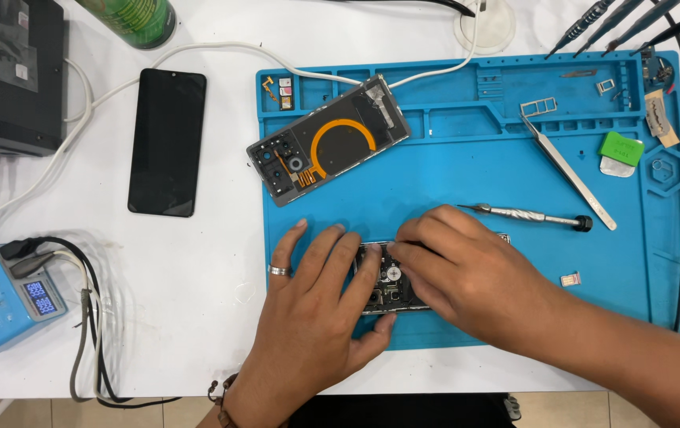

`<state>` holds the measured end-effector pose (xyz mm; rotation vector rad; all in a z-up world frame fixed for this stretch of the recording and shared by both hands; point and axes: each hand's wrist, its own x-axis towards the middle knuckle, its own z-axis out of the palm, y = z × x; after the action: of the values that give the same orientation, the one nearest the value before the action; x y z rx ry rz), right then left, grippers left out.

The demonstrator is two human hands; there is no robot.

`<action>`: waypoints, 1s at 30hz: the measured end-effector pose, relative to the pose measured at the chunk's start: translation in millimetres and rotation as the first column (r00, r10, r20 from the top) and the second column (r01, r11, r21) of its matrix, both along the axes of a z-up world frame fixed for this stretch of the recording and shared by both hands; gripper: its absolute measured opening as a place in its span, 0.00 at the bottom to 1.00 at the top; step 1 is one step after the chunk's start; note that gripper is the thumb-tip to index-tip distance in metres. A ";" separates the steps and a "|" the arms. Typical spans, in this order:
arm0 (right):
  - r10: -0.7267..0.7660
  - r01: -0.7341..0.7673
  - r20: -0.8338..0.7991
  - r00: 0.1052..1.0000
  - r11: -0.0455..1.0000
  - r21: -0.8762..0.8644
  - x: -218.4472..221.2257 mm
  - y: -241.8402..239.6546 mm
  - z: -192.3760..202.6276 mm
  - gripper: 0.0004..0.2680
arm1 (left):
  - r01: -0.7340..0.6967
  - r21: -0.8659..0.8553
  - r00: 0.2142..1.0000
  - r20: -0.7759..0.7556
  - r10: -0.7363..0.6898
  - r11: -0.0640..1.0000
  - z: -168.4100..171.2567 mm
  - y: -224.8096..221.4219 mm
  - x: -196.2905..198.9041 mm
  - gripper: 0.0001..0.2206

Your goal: The person removes a black internal component from a disassembled smartphone using their hands. They then use a screwdriver to tighten screws on the phone's motherboard while working on a blue anti-static mat.

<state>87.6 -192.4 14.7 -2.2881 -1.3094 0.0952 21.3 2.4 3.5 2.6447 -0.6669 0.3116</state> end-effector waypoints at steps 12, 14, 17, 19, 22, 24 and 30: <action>-0.102 0.096 -0.157 0.982 0.994 -0.050 7.2 -11.6 4.4 0.12 | 0.022 -0.087 0.999 -0.037 -0.025 0.996 -1.8 2.0 -0.7 0.21; -0.103 0.097 -0.172 0.980 0.994 -0.046 9.2 -11.5 3.3 0.12 | 0.030 -0.114 0.999 -0.033 -0.034 0.993 -0.4 2.0 -0.5 0.20; -0.099 0.095 -0.213 0.972 0.995 -0.030 11.1 -12.2 4.1 0.10 | 0.042 -0.148 0.999 -0.004 -0.043 0.988 -0.6 0.7 -2.1 0.19; -0.091 0.090 -0.237 0.967 0.996 -0.014 11.6 -12.7 5.6 0.09 | 0.044 -0.153 0.999 0.024 -0.041 0.987 -1.6 0.0 -3.5 0.18; -0.135 0.134 -0.305 0.943 0.991 -0.024 10.5 -12.7 8.5 0.08 | 0.063 -0.168 0.996 0.078 -0.050 0.984 -2.7 -0.3 -5.4 0.17; -0.163 0.167 -0.301 0.940 0.986 -0.013 8.6 -11.5 10.9 0.07 | 0.069 -0.176 0.993 0.106 -0.051 0.982 -3.6 -0.6 -7.0 0.17; -0.181 0.189 -0.321 0.930 0.982 -0.007 7.8 -8.4 14.6 0.04 | 0.095 -0.157 0.986 0.153 -0.071 0.983 -2.9 -0.9 -8.1 0.16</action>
<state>95.3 -200.9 29.3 -2.2471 -0.9204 0.3688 13.2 1.4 0.6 2.4475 -0.7619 0.5186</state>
